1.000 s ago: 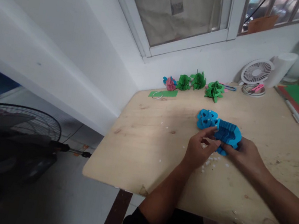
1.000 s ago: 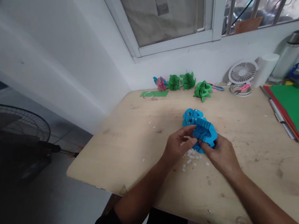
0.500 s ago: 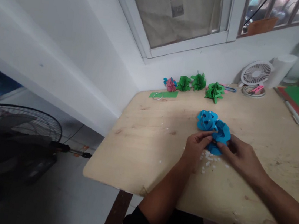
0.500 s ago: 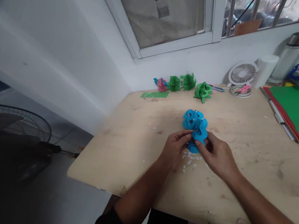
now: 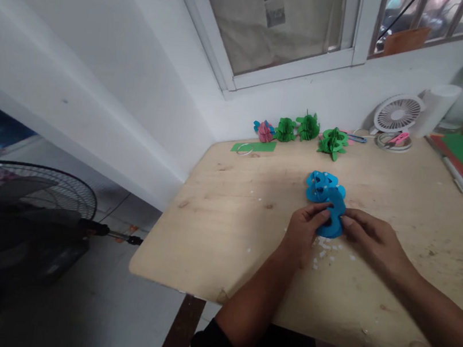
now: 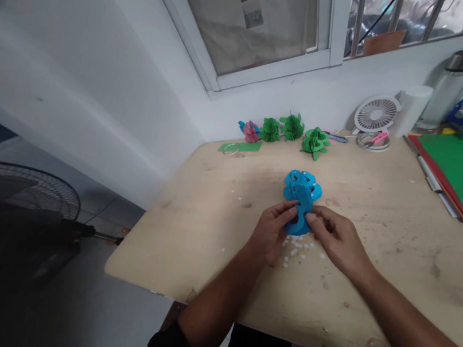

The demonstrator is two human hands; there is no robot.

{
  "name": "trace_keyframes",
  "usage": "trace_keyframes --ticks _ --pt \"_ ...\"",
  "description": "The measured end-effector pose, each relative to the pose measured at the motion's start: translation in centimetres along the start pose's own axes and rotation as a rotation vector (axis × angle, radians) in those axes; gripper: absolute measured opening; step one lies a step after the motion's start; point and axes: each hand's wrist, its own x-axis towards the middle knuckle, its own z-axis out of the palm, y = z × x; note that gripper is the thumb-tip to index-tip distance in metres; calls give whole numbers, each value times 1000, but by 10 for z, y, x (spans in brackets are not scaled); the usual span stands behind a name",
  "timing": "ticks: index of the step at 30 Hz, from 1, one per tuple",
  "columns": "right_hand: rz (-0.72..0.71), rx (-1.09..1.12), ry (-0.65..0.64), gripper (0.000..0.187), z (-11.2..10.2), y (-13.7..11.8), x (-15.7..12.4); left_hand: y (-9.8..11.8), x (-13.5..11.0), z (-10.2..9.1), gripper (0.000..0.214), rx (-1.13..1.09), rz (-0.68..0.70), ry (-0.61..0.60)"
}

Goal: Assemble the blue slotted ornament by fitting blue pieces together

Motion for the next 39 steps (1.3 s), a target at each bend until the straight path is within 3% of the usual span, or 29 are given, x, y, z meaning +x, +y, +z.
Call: trace_keyframes --ticks 10,17,21,24,29,34,39 --pt "62 337 -52 31 -1 -2 3 9 -5 3 43 -162 -117 -115" --pt "149 584 -79 31 7 7 3 9 -8 10 39 -211 -164 -110" --pt "168 614 -43 34 6 7 3 9 -9 8 43 -110 -130 -103" --pt "164 584 -31 35 4 3 4 12 -9 5 43 59 -30 -99" --pt "151 494 11 39 3 -1 6 9 -4 0 57 316 91 -175" --pt "163 480 15 38 1 1 7 -2 6 -7 65 313 95 -185" --pt "174 530 12 38 1 -1 6 7 2 -6 62 307 48 -174"
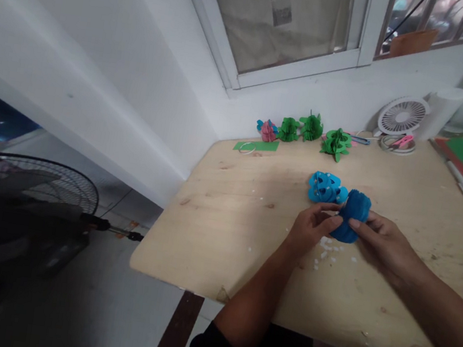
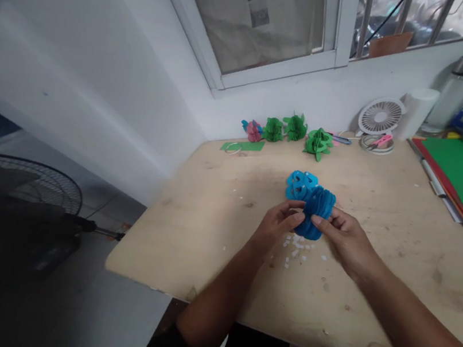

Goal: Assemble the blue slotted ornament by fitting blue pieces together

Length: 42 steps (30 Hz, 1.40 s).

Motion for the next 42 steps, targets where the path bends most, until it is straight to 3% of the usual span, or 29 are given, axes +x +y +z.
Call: trace_keyframes --ticks 4,9,15,23,28,32,36,42 --pt "15 44 -33 35 2 -3 -2 10 -4 1 61 -27 10 22" --pt "15 55 -55 32 2 -2 -3 6 -3 3 59 -4 45 23" --pt "-4 56 -50 29 2 3 -3 5 -7 10 50 108 101 53" --pt "62 230 9 29 4 9 -3 7 -14 14 40 323 194 73" --pt "80 227 42 34 3 9 -2 2 -9 11 45 193 144 48" --pt "52 155 -2 34 0 9 -1 5 -6 7 51 41 87 20" --pt "26 96 -42 36 -1 8 -1 13 -7 5 44 23 100 108" --pt "64 180 -75 32 -1 6 -3 17 -8 4 33 19 162 172"
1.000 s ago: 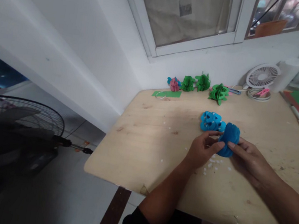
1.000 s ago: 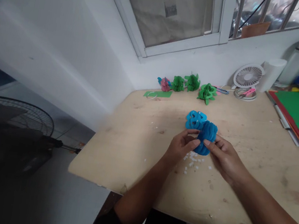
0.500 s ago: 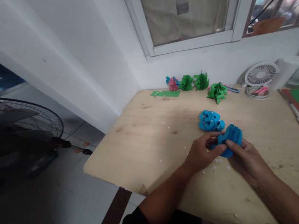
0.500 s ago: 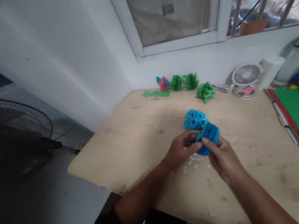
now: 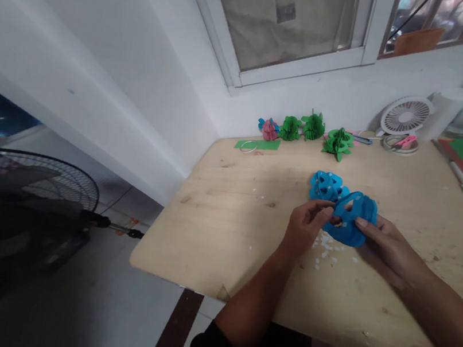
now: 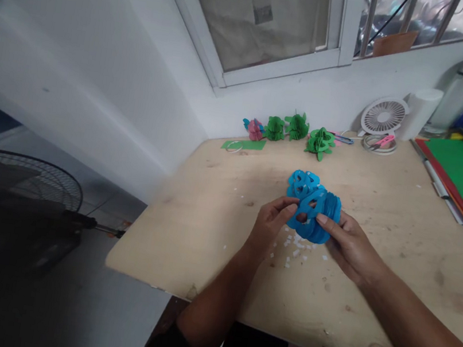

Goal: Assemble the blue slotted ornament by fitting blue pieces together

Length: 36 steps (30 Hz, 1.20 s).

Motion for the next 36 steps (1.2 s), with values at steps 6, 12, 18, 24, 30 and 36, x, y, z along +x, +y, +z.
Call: trace_keyframes --ticks 6,12,18,24,30,36 --pt "13 42 10 29 0 -1 0 -5 1 -3 29 20 19 -5" --pt "20 38 10 31 2 -2 -1 -3 -3 -2 24 228 341 78" --pt "45 64 1 30 3 0 -2 -3 -2 -2 11 693 946 114" --pt "13 -14 57 33 5 0 -2 -4 -1 -1 18 814 1043 150" --pt "-6 -59 53 31 5 -1 -3 0 -5 -1 15 836 991 130" --pt "-26 -112 29 27 4 1 -1 -4 -2 -1 13 905 1017 185"
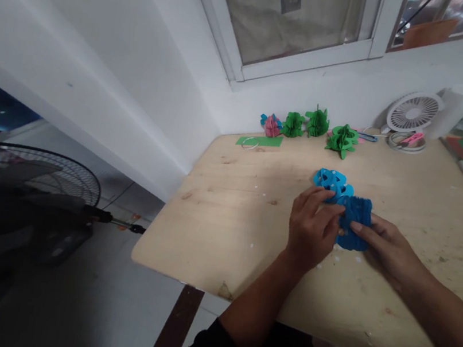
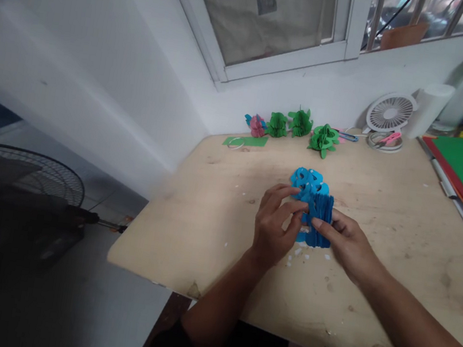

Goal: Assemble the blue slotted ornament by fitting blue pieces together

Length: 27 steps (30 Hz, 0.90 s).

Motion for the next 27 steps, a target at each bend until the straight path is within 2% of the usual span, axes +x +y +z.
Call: trace_keyframes --ticks 9,27 --pt "21 -73 -64 29 -4 2 -3 0 -1 -1 10 55 -74 11" --pt "35 -128 -153 28 -6 0 -3 0 0 -4 15 98 -24 -17"
